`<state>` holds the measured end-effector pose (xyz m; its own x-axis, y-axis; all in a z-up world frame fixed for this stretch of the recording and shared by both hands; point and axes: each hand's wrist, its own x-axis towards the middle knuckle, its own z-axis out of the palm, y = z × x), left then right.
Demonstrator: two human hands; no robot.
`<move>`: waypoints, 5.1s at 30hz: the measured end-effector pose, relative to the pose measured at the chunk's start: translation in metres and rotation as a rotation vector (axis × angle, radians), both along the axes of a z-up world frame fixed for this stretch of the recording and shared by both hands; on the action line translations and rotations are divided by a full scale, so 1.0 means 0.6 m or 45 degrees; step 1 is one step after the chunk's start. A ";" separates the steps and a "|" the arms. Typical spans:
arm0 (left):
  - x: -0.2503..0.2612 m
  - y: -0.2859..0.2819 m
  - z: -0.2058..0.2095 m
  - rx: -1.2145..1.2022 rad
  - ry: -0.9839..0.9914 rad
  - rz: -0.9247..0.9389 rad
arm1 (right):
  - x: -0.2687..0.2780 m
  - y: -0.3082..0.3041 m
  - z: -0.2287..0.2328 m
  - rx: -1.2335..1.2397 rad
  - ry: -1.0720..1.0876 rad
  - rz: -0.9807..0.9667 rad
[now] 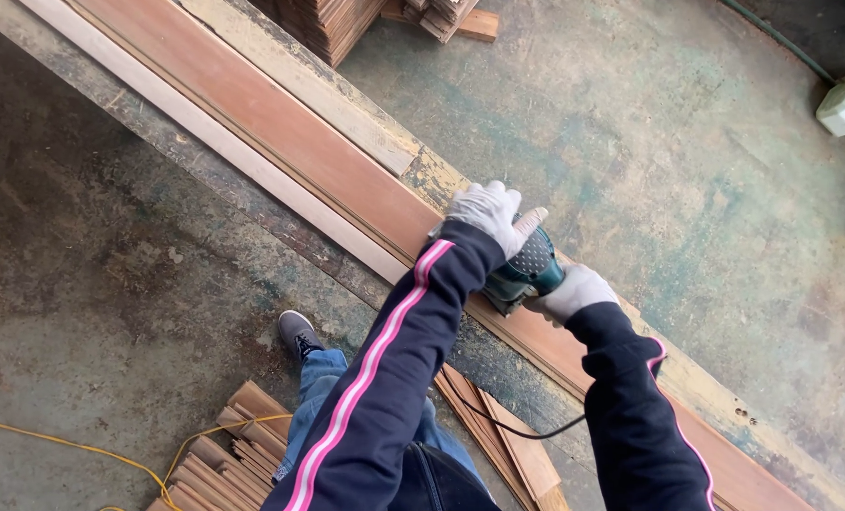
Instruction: Sanding a long piece of wood using an orbital sander.
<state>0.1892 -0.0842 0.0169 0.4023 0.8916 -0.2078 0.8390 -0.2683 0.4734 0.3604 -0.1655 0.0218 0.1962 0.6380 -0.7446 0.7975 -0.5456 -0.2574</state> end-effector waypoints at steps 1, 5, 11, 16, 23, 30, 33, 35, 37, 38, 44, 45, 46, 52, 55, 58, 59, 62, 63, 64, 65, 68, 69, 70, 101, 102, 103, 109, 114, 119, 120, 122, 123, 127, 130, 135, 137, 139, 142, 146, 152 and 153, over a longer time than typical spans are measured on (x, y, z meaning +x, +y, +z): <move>-0.011 0.006 -0.003 -0.004 -0.001 0.000 | -0.013 0.009 0.005 -0.004 -0.001 0.000; -0.056 0.032 -0.009 0.090 -0.002 0.106 | -0.064 0.047 0.022 0.001 -0.038 0.078; -0.115 0.075 -0.016 0.187 -0.003 0.200 | -0.130 0.095 0.033 0.011 -0.043 0.133; -0.160 0.106 -0.032 0.291 0.022 0.234 | -0.175 0.124 0.040 0.023 -0.039 0.144; -0.183 0.106 -0.036 0.395 -0.065 0.238 | -0.188 0.128 0.042 0.029 -0.008 0.174; -0.106 0.064 -0.040 0.380 -0.060 0.223 | -0.119 0.083 0.032 0.021 -0.015 0.154; -0.059 0.040 -0.030 0.314 -0.062 0.205 | -0.068 0.052 0.017 0.009 -0.008 0.085; -0.027 0.019 -0.022 0.244 -0.084 0.171 | -0.029 0.026 0.004 0.005 -0.008 0.052; 0.005 -0.003 -0.009 0.172 -0.106 0.133 | 0.009 -0.003 -0.007 0.000 -0.009 0.016; 0.022 -0.015 0.001 0.126 -0.107 0.104 | 0.028 -0.019 -0.010 0.003 -0.003 -0.015; 0.115 -0.082 0.025 -0.033 -0.081 -0.072 | 0.127 -0.114 -0.018 -0.002 -0.008 -0.109; 0.130 -0.093 0.026 -0.054 -0.085 -0.111 | 0.144 -0.131 -0.021 -0.011 -0.013 -0.122; 0.145 -0.105 0.022 -0.053 -0.087 -0.120 | 0.160 -0.147 -0.026 -0.010 -0.014 -0.131; 0.219 -0.181 -0.003 -0.031 -0.092 -0.248 | 0.249 -0.242 -0.058 -0.021 -0.029 -0.202; 0.238 -0.214 -0.020 -0.046 -0.108 -0.263 | 0.271 -0.268 -0.058 -0.044 -0.035 -0.196; 0.245 -0.237 -0.043 0.004 -0.196 -0.261 | 0.277 -0.283 -0.059 -0.095 -0.092 -0.165; 0.245 -0.240 -0.045 0.016 -0.217 -0.252 | 0.276 -0.283 -0.059 -0.098 -0.130 -0.122; 0.227 -0.233 -0.035 0.032 -0.233 -0.228 | 0.264 -0.274 -0.060 -0.080 -0.180 -0.046; 0.219 -0.230 -0.029 0.035 -0.228 -0.220 | 0.258 -0.271 -0.060 -0.062 -0.192 -0.020; 0.207 -0.217 -0.028 0.034 -0.231 -0.221 | 0.243 -0.257 -0.056 -0.063 -0.194 -0.021; 0.196 -0.209 -0.027 0.031 -0.207 -0.236 | 0.229 -0.250 -0.051 -0.029 -0.167 -0.018; 0.157 -0.180 -0.015 0.040 -0.160 -0.252 | 0.188 -0.223 -0.041 0.045 -0.121 -0.007; 0.141 -0.166 -0.009 0.066 -0.130 -0.234 | 0.174 -0.210 -0.040 0.098 -0.096 0.018; 0.131 -0.156 -0.018 0.062 -0.131 -0.248 | 0.154 -0.199 -0.031 0.095 -0.097 0.005; 0.200 -0.296 -0.047 0.354 -0.206 -0.300 | 0.230 -0.305 -0.071 0.001 -0.140 -0.055; 0.205 -0.300 -0.038 0.255 -0.260 -0.348 | 0.236 -0.315 -0.070 0.012 -0.087 -0.134; 0.208 -0.295 -0.027 0.252 -0.262 -0.360 | 0.238 -0.320 -0.068 0.009 -0.088 -0.146; 0.211 -0.268 0.016 0.012 -0.084 -0.691 | 0.226 -0.327 -0.046 -0.063 -0.053 -0.326; 0.203 -0.227 0.014 -0.008 -0.057 -0.624 | 0.219 -0.284 -0.051 0.124 -0.084 -0.164; 0.166 -0.175 0.027 -0.004 -0.060 -0.570 | 0.181 -0.215 -0.033 0.079 0.059 -0.220; 0.159 -0.164 0.031 -0.016 -0.056 -0.561 | 0.171 -0.202 -0.025 0.065 0.078 -0.242; 0.144 -0.145 0.031 -0.025 -0.071 -0.545 | 0.146 -0.178 -0.006 0.054 0.037 -0.220; 0.135 -0.138 0.029 -0.042 -0.086 -0.536 | 0.133 -0.169 0.002 0.036 -0.002 -0.206; 0.117 -0.116 -0.029 0.083 -0.192 -0.441 | 0.104 -0.142 0.004 0.071 0.061 -0.185; 0.102 -0.099 -0.040 0.172 -0.180 -0.358 | 0.082 -0.118 0.018 0.035 0.006 -0.206; 0.082 -0.081 -0.046 0.284 -0.192 -0.296 | 0.076 -0.092 -0.001 0.006 0.026 -0.139; 0.078 -0.078 -0.050 0.304 -0.205 -0.286 | 0.072 -0.089 -0.002 0.030 0.056 -0.149; 0.076 -0.077 -0.054 0.323 -0.216 -0.276 | 0.068 -0.087 0.001 0.054 0.088 -0.161; 0.073 -0.073 -0.054 0.333 -0.218 -0.264 | 0.063 -0.080 0.007 0.035 0.070 -0.135; 0.064 -0.069 -0.052 0.322 -0.216 -0.236 | 0.059 -0.071 0.001 0.016 0.049 -0.099; 0.045 -0.062 -0.053 0.316 -0.219 -0.205 | 0.044 -0.057 0.002 0.040 0.055 -0.080; 0.042 -0.060 -0.053 0.320 -0.218 -0.198 | 0.041 -0.054 0.002 0.038 0.042 -0.068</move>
